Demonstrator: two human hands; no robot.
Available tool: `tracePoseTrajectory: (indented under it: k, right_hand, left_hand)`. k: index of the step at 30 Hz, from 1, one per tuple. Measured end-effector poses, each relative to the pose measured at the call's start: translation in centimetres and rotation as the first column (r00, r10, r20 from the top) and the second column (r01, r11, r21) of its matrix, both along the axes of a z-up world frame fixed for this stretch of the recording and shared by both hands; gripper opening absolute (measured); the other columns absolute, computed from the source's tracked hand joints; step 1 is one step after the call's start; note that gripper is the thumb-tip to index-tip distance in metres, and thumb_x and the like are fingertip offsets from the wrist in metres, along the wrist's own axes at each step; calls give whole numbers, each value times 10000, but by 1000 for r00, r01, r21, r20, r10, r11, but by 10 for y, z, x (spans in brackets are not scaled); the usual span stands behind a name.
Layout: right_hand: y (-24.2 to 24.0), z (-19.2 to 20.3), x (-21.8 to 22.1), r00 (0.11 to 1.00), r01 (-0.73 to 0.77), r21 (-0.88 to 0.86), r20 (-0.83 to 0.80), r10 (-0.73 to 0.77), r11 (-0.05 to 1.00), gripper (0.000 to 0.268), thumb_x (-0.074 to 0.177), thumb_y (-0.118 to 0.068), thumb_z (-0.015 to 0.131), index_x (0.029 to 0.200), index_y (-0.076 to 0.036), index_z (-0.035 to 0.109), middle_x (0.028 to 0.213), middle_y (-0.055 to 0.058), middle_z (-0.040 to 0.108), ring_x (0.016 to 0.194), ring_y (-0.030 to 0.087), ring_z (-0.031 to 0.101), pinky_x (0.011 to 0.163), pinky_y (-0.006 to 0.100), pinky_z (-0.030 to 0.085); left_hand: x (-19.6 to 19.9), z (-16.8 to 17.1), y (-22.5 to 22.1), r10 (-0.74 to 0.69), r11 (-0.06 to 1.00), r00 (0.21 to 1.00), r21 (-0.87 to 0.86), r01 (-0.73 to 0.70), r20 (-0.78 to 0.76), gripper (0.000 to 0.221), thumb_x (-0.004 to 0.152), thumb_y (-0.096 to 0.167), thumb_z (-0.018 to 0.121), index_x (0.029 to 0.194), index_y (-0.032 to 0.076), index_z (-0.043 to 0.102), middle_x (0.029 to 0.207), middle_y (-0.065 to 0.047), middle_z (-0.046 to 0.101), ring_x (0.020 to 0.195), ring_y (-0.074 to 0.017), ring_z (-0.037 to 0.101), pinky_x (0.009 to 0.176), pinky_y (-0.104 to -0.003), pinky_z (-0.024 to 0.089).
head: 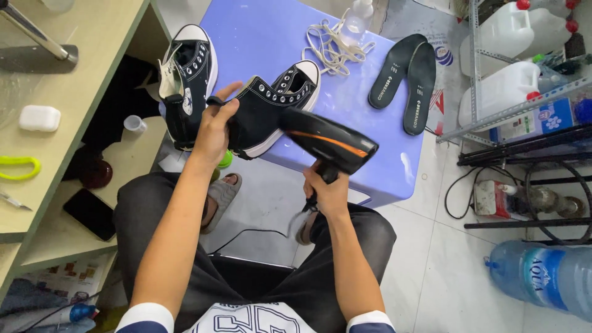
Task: Drying the inside and outside of black high-top sneakers using a handheld hairdryer.
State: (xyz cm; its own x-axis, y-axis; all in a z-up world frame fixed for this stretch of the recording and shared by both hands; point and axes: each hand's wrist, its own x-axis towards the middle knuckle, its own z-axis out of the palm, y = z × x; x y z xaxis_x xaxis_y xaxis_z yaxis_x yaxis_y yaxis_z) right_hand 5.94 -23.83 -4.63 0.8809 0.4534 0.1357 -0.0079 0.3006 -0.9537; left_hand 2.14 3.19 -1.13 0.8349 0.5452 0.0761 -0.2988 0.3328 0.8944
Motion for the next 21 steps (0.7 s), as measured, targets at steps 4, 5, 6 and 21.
tracePoseTrajectory:
  k: [4, 5, 6, 21]
  right_hand:
    - [7, 17, -11, 991, 40, 176, -130, -17, 984, 152, 997, 54, 675, 914, -42, 591, 489, 91, 511, 340, 193, 510, 364, 340, 470]
    - [3, 11, -5, 998, 33, 90, -62, -28, 995, 174, 976, 70, 699, 861, -18, 603, 460, 106, 510, 337, 203, 502, 378, 329, 469]
    - [-1, 6, 1, 999, 32, 4, 7, -32, 999, 200, 955, 85, 723, 807, 5, 615, 431, 121, 510, 335, 212, 495, 393, 318, 469]
    - [-2, 41, 1, 968, 172, -118, -167, -190, 978, 178, 933, -35, 669, 915, -52, 493, 528, 97, 386, 400, 212, 392, 451, 353, 404]
  left_hand:
    - [4, -9, 5, -5, 998, 1000, -58, 4, -26, 367, 1091, 260, 676, 1390, 53, 727, 1207, -164, 793, 1114, -211, 758, 1011, -357, 630]
    - [7, -17, 8, 11, 999, 999, -35, -12, -34, 349, 1093, 267, 686, 1368, 58, 738, 1225, -158, 790, 1122, -207, 756, 1014, -356, 630]
    - [10, -25, 12, 28, 1000, 999, -12, -28, -42, 333, 1095, 273, 697, 1347, 63, 750, 1242, -152, 786, 1131, -204, 754, 1016, -354, 630]
    - [6, 35, 19, 28, 933, 980, 357, 45, -198, 571, 921, 18, 586, 1459, 206, 557, 1364, -145, 740, 1207, -236, 735, 1050, -336, 572]
